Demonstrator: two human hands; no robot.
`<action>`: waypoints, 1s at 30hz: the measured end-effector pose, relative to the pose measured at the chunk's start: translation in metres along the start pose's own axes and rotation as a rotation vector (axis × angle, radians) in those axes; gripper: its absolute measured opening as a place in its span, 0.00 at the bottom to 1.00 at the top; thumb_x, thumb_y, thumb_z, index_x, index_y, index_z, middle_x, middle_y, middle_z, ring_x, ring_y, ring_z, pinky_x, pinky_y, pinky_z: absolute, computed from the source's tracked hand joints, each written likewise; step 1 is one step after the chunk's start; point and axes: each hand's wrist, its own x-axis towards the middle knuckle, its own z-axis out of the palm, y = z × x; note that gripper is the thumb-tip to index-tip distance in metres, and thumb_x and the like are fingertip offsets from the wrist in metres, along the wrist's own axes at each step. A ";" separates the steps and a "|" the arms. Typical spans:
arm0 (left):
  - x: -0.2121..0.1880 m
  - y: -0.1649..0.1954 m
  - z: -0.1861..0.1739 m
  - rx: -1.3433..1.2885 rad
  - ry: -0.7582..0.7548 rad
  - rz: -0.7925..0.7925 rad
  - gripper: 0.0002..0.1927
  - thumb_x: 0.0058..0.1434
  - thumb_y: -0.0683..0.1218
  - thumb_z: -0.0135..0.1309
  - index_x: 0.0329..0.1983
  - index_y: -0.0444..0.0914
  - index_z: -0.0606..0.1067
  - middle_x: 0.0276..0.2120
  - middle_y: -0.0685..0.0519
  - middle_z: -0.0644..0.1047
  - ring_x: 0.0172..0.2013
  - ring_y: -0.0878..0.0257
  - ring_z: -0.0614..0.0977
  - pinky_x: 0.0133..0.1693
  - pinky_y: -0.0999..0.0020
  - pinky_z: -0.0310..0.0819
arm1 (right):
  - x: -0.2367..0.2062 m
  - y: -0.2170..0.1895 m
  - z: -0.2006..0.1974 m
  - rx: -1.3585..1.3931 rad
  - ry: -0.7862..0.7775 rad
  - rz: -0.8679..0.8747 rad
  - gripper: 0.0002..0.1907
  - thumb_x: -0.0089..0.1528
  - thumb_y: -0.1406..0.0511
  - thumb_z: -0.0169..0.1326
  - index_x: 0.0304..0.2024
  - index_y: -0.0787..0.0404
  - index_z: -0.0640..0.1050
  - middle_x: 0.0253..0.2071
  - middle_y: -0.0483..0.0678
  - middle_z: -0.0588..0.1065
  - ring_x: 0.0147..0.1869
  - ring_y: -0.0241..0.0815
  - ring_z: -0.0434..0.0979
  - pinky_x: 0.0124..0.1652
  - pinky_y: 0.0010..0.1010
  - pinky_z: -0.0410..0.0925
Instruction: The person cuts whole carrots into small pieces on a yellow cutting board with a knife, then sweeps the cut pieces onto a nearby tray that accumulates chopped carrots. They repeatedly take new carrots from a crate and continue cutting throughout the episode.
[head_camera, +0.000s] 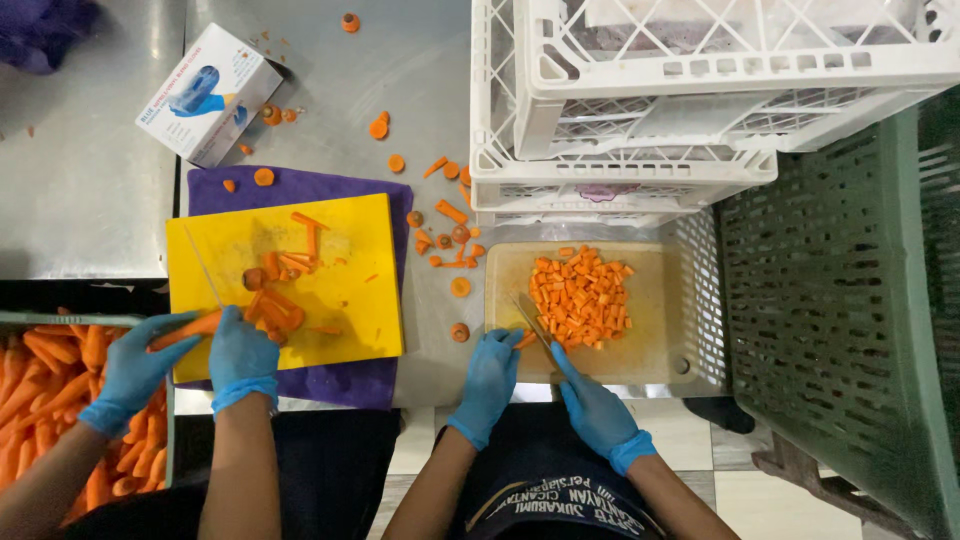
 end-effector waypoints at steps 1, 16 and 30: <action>0.000 0.000 0.000 -0.004 -0.014 -0.010 0.20 0.61 0.37 0.57 0.58 0.37 0.75 0.46 0.42 0.76 0.47 0.45 0.78 0.49 0.54 0.74 | 0.000 0.000 0.000 0.002 0.010 -0.008 0.35 0.68 0.59 0.44 0.76 0.39 0.51 0.53 0.64 0.76 0.55 0.65 0.77 0.53 0.49 0.69; -0.004 0.003 -0.009 -0.053 0.004 -0.124 0.18 0.59 0.39 0.61 0.54 0.34 0.77 0.45 0.42 0.77 0.48 0.46 0.78 0.50 0.56 0.74 | -0.017 -0.009 0.006 -0.006 0.026 -0.030 0.35 0.67 0.60 0.44 0.76 0.41 0.52 0.54 0.62 0.76 0.54 0.64 0.78 0.51 0.48 0.71; -0.002 0.003 -0.005 -0.026 0.073 -0.098 0.09 0.61 0.38 0.60 0.45 0.34 0.80 0.38 0.44 0.77 0.40 0.47 0.78 0.41 0.56 0.75 | -0.016 -0.021 0.008 -0.055 -0.013 0.007 0.35 0.67 0.61 0.44 0.76 0.42 0.51 0.55 0.60 0.76 0.53 0.62 0.79 0.50 0.48 0.71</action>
